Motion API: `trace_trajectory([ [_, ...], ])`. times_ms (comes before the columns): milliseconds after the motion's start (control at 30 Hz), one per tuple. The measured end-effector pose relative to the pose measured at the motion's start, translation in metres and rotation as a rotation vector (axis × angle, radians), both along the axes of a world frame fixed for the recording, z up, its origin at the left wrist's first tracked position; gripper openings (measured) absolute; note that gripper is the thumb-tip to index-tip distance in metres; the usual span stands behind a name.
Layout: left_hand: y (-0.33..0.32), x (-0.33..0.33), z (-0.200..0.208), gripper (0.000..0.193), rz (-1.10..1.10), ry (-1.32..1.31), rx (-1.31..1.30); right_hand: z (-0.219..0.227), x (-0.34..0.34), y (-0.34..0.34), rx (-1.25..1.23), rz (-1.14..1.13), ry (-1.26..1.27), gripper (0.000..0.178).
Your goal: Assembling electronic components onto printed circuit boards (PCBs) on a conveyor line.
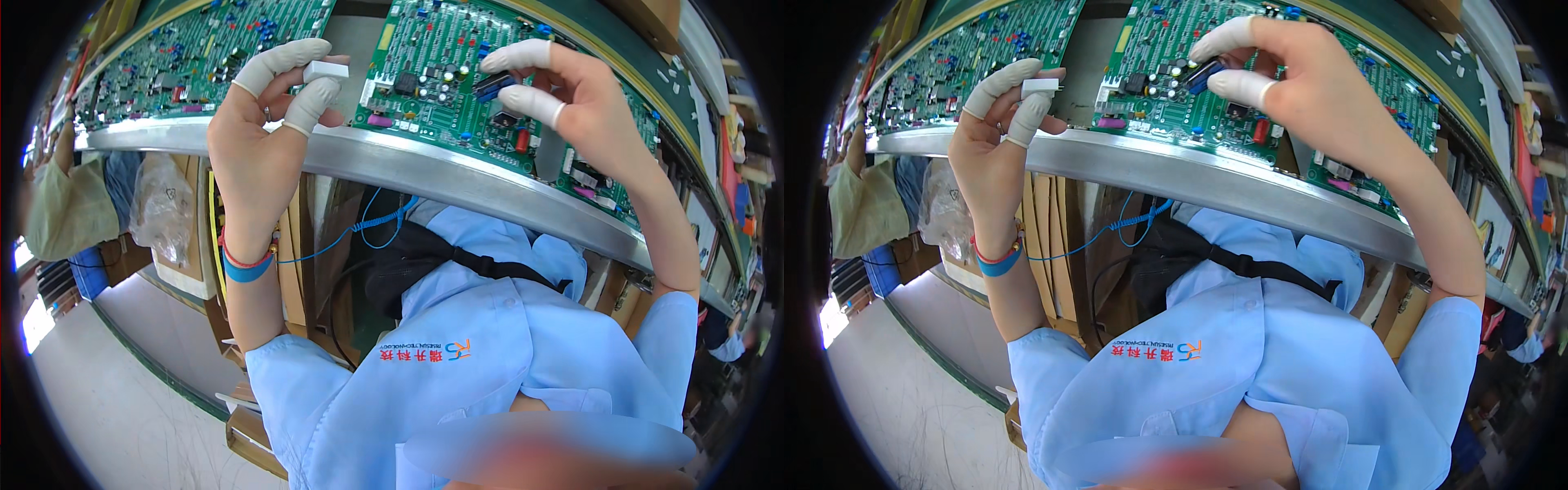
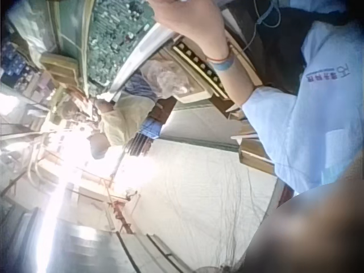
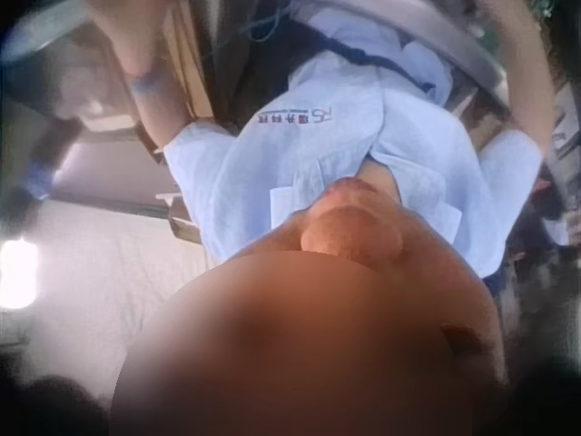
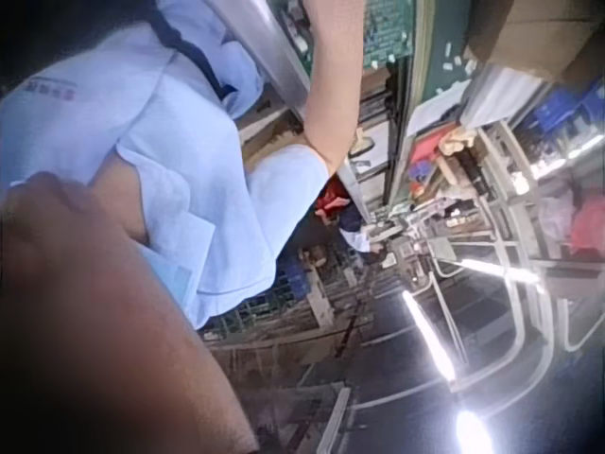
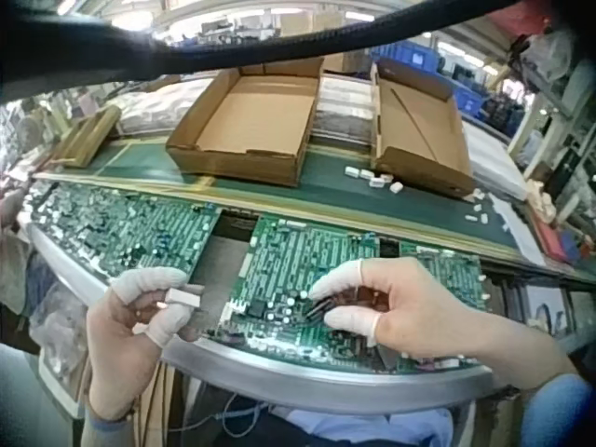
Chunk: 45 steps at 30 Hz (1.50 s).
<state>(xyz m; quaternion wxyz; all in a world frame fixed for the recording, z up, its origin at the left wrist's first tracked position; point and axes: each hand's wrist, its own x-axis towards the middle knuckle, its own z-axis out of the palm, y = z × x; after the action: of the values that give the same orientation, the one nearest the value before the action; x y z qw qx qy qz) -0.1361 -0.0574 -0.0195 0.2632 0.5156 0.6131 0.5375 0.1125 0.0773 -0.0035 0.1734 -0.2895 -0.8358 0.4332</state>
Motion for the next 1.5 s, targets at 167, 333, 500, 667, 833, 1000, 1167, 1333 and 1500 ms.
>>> trace_trajectory([
  [167,-0.009,-0.009,-0.014,0.026,0.048,0.044,0.009,-0.014,-0.033,-0.014,0.506,0.154,-0.03,0.018],
  [333,-0.014,-0.005,-0.014,0.025,0.122,0.068,-0.008,-0.024,-0.05,-0.018,0.742,0.254,-0.077,0.018],
  [500,-0.018,-0.008,-0.021,0.025,0.124,0.124,0.01,-0.022,-0.056,-0.023,0.865,0.298,-0.129,0.017],
  [667,-0.021,-0.007,-0.022,0.027,0.14,0.094,-0.005,-0.02,-0.061,-0.026,0.901,0.315,-0.145,0.009],
  [833,-0.023,-0.008,-0.024,0.028,0.127,0.136,0.012,-0.016,-0.064,-0.027,0.86,0.337,-0.223,0.009],
  [1000,-0.017,0.004,-0.02,0.021,0.117,-0.119,0.026,-0.015,-0.064,-0.022,0.844,0.303,-0.239,0.009],
  [1167,-0.006,0.007,-0.01,0.02,-0.088,0.681,0.156,-0.002,-0.041,-0.022,0.682,0.178,-0.149,0.04],
  [1333,0.033,0.026,-0.044,0.02,-0.091,0.906,0.567,0.013,0.009,-0.024,0.444,0.021,-0.181,0.039],
  [1500,0.025,0.043,-0.007,0.015,-0.269,0.987,0.059,0.007,0.051,-0.021,0.339,-0.093,-0.213,0.035],
])
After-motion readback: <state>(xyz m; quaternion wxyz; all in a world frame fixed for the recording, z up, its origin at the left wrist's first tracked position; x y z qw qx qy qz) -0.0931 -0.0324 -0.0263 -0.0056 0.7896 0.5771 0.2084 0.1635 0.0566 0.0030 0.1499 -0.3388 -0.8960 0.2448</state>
